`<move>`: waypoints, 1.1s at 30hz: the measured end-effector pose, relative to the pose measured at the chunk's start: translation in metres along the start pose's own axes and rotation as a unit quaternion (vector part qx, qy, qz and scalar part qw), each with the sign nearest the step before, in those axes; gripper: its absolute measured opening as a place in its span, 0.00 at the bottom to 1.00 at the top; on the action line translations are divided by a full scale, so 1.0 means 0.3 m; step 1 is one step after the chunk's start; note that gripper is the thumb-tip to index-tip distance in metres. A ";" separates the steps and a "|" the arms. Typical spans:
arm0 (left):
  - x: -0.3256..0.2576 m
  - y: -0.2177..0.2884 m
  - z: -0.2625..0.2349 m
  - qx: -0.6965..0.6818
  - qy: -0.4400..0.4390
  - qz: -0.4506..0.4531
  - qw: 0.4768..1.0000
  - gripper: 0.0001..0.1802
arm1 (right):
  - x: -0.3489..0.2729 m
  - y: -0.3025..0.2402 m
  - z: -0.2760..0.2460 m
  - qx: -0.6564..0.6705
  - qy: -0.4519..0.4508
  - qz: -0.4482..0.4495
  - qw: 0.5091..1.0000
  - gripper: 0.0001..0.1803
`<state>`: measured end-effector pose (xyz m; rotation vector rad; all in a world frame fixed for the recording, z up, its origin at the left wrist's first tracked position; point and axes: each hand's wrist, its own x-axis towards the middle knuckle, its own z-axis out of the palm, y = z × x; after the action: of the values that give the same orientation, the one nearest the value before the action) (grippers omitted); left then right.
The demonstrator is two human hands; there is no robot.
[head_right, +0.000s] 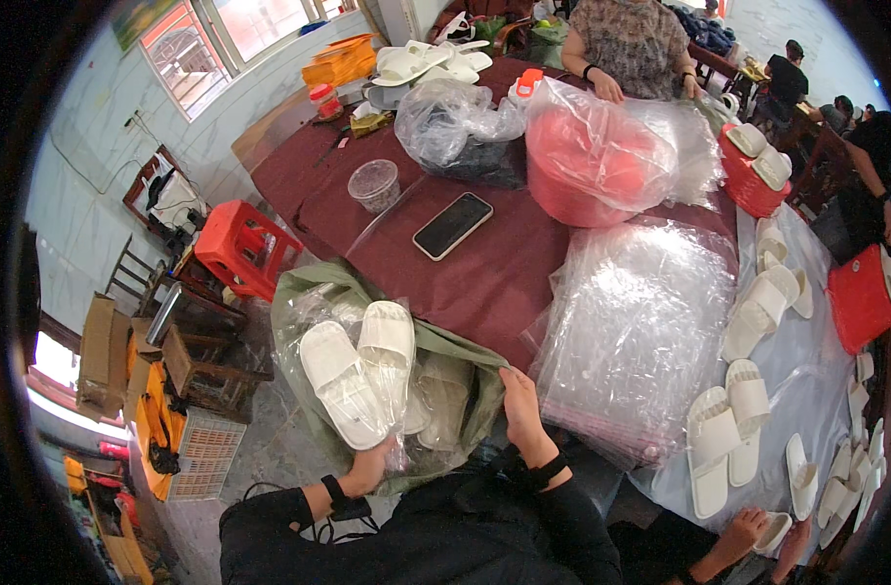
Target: Packing slippers from a large bag into individual plastic wraps and organizing them on a table.
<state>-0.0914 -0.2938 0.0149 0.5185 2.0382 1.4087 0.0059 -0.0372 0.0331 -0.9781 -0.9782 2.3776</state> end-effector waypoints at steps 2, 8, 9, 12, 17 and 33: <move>-0.004 0.036 -0.004 -0.234 0.070 -0.196 0.950 0.09 | 0.007 -0.003 -0.016 0.007 0.000 -0.011 1.000 0.14; -0.015 -0.051 -0.060 -0.358 0.136 -0.328 0.863 0.07 | 0.005 -0.016 0.000 0.019 0.006 0.000 1.000 0.14; -0.011 -0.080 -0.075 -0.420 0.132 -0.347 0.828 0.07 | 0.006 -0.017 -0.002 0.021 0.003 0.007 1.000 0.14; -0.007 -0.151 -0.098 -0.387 0.183 -0.362 0.828 0.11 | 0.006 -0.017 -0.004 0.026 0.000 0.001 1.000 0.14; 0.037 -0.130 -0.188 -0.336 0.219 -0.349 0.847 0.14 | 0.023 0.002 -0.037 0.030 -0.011 -0.011 0.999 0.15; 0.139 0.110 -0.160 0.375 -0.125 -0.296 0.869 0.42 | 0.013 0.002 -0.033 0.005 -0.001 -0.018 1.000 0.14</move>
<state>-0.1551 -0.2895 0.0474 0.3009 2.2025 0.1483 0.0104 -0.0309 0.0256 -0.9460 -0.9766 2.3527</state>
